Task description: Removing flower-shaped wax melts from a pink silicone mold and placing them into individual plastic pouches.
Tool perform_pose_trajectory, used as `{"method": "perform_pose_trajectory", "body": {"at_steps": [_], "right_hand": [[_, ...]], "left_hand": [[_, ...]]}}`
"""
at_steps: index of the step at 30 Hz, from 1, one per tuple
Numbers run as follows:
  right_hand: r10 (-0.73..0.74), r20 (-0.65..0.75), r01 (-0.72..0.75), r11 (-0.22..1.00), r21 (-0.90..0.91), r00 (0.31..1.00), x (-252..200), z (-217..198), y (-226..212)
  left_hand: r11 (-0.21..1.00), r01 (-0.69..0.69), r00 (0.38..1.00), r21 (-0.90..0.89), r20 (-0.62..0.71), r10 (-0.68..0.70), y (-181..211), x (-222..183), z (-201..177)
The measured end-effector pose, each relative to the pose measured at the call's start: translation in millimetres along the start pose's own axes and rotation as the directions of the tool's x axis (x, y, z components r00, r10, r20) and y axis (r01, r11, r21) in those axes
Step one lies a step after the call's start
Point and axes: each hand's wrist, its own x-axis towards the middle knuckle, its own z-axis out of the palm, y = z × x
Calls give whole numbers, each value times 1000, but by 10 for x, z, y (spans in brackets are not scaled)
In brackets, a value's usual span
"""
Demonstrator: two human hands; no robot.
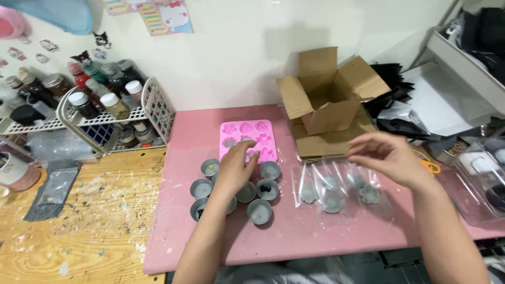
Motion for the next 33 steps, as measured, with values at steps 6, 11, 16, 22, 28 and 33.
{"method": "perform_pose_trajectory", "body": {"at_steps": [6, 11, 16, 22, 28, 33], "right_hand": [[136, 275, -158, 986, 58, 952, 340, 594, 966], [-106, 179, 189, 814, -549, 978, 475, 950, 523], [-281, 238, 368, 710, -601, 930, 739, 1392, 47], [-345, 363, 475, 794, -378, 866, 1445, 2066, 116], [-251, 375, 412, 791, -452, 892, 2032, 2611, 566], [-172, 360, 333, 825, -457, 917, 2300, 2697, 877]], "left_hand": [[879, 176, 984, 443, -48, -173, -850, -126, 154], [753, 420, 890, 506, -67, -451, -1040, -26, 79], [700, 503, 826, 506, -44, -562, -1243, -10, 190], [693, 488, 838, 531, -63, -541, -1392, -31, 293], [706, 537, 816, 462, -70, -574, -1436, 12, 308], [762, 638, 770, 114, -100, -630, -1411, 86, 306]]}}
